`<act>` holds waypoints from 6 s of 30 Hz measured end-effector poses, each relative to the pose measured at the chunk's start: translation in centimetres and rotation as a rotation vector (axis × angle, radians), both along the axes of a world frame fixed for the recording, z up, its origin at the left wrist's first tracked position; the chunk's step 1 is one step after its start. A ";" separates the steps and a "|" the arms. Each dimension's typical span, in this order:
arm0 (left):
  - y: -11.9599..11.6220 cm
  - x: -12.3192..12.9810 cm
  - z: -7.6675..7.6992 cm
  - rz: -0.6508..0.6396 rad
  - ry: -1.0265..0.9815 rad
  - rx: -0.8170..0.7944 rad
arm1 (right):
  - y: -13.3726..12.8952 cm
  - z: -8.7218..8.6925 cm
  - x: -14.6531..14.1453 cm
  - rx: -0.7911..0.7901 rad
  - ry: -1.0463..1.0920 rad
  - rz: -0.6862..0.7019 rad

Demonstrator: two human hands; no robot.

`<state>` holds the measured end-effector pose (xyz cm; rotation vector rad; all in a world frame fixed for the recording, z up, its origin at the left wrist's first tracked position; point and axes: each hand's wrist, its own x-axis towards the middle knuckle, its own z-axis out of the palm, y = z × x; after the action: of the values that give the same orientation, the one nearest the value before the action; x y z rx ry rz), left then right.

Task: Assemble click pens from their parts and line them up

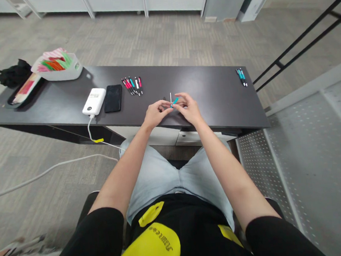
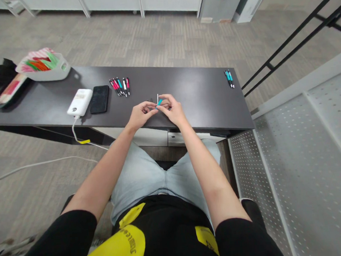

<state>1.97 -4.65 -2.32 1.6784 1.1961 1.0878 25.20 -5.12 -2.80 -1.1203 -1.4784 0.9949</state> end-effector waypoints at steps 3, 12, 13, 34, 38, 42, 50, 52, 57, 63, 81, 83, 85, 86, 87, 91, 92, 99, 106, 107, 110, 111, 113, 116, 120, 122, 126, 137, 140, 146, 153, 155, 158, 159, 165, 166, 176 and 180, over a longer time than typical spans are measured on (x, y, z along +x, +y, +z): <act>0.4 -0.1 -0.4 0.000 -0.022 0.008 | -0.1 0.6 0.1 -0.030 -0.030 -0.015; 1.9 -0.3 -1.7 0.141 -0.379 -0.050 | -1.3 2.8 -0.7 0.097 -0.824 0.010; 2.0 -0.3 -1.8 0.144 -0.391 -0.048 | -1.5 2.9 -0.9 0.096 -0.867 0.008; 1.5 0.6 -1.3 0.143 -0.434 -0.084 | 4.8 8.5 0.2 -0.365 -1.188 -0.144; 1.1 0.6 -0.9 0.102 -0.246 -0.053 | 5.5 9.4 3.3 -0.437 -1.256 -0.071; 0.6 0.6 -0.2 0.048 -0.092 0.003 | 5.3 10.2 5.9 -0.421 -1.317 -0.053; 0.3 0.9 0.1 0.067 -0.051 0.022 | 3.1 11.5 7.0 -0.348 -1.276 0.079; 0.4 0.9 0.0 0.062 -0.041 0.031 | 2.3 11.6 7.0 -0.394 -1.131 0.120; 0.4 0.6 -0.2 0.043 -0.035 0.051 | 0.9 11.4 7.2 -0.445 -0.845 0.114; 0.5 0.4 -0.7 0.042 -0.050 0.071 | 1.4 12.0 8.6 -0.207 -0.662 0.005; 0.7 0.7 -0.7 0.032 -0.055 0.066 | 3.9 14.6 6.1 0.097 -0.757 0.181; 0.8 0.6 -0.8 0.023 -0.098 0.040 | 4.4 13.6 4.8 0.051 -0.593 0.146; 1.1 0.5 -0.9 -0.001 -0.169 -0.005 | 5.0 12.5 3.3 0.003 -0.446 0.108; 1.2 0.5 -1.0 -0.019 -0.210 -0.029 | 5.2 11.9 2.5 -0.020 -0.387 0.090; 1.3 0.4 -1.1 -0.038 -0.249 -0.049 | 5.4 11.3 1.7 -0.046 -0.340 0.079; 1.6 0.2 -1.4 -0.090 -0.338 -0.087 | 5.2 9.6 -0.9 -0.113 -0.253 0.070; 1.6 0.2 -1.5 -0.093 -0.344 -0.089 | 5.1 9.4 -1.3 -0.102 -0.253 0.063; 1.9 -0.1 -1.9 -0.057 -0.351 -0.079 | 4.6 9.1 -1.5 0.000 -0.321 0.054; 2.1 0.0 -2.4 -0.036 -0.346 -0.063 | 5.5 8.6 -1.3 -0.055 -0.323 0.104; 2.1 0.0 -2.6 -0.029 -0.350 -0.047 | 5.6 8.4 -1.3 -0.049 -0.313 0.119; 2.5 -0.1 -3.1 0.021 -0.381 0.023 | 6.1 7.4 -1.3 -0.047 -0.281 0.150; 2.7 -0.2 -3.2 0.050 -0.392 0.046 | 6.2 7.1 -1.2 -0.051 -0.277 0.143; 3.0 -0.3 -3.4 0.118 -0.412 0.079 | 6.3 6.3 -1.0 -0.061 -0.307 0.103; 3.3 -0.2 -3.5 0.204 -0.435 0.085 | 5.9 5.2 -0.6 -0.063 -0.463 0.041; 3.3 0.1 -3.3 0.257 -0.453 0.051 | 5.1 4.2 -0.5 -0.053 -0.621 0.033; 3.2 0.1 -3.1 0.256 -0.448 0.041 | 4.8 3.9 -0.8 -0.056 -0.637 0.040; 2.9 -0.1 -3.0 0.228 -0.412 0.037 | 4.7 3.8 -1.3 -0.062 -0.626 0.024; 1.7 0.6 -1.3 0.222 -0.322 -0.016 | 4.1 3.8 -1.8 -0.138 -0.465 0.022; 1.0 0.9 -0.7 0.181 -0.236 -0.006 | 4.4 3.7 -1.3 -0.141 -0.310 -0.032; 0.2 1.2 -0.1 0.128 -0.125 0.016 | 6.3 4.5 0.8 0.006 0.006 -0.132; 0.1 0.9 0.1 0.104 -0.094 0.008 | 6.6 5.8 1.4 0.178 -0.017 -0.061; 0.2 0.8 0.0 0.102 -0.097 0.011 | 6.4 6.2 1.3 0.186 -0.024 -0.064; 0.4 0.8 -0.3 0.106 -0.123 0.023 | 6.1 6.8 1.2 0.167 -0.043 -0.076; 0.4 0.9 -0.4 0.107 -0.133 0.027 | 6.0 7.0 1.2 0.156 -0.047 -0.080; 0.4 0.9 -0.3 0.112 -0.151 0.019 | 5.8 7.7 1.1 0.118 -0.053 -0.091; 0.3 0.9 -0.2 0.112 -0.150 0.012 | 5.8 7.7 1.1 0.118 -0.051 -0.088; 0.3 1.0 -0.2 0.105 -0.140 0.020 | 6.0 8.0 0.9 0.127 -0.048 -0.086; 0.4 0.8 -0.4 0.094 -0.138 0.041 | 5.8 8.3 0.9 0.110 -0.072 -0.092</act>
<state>2.80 -4.26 -2.73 1.5637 1.1809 1.2720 26.13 0.66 5.47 -1.1449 -1.5063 0.8076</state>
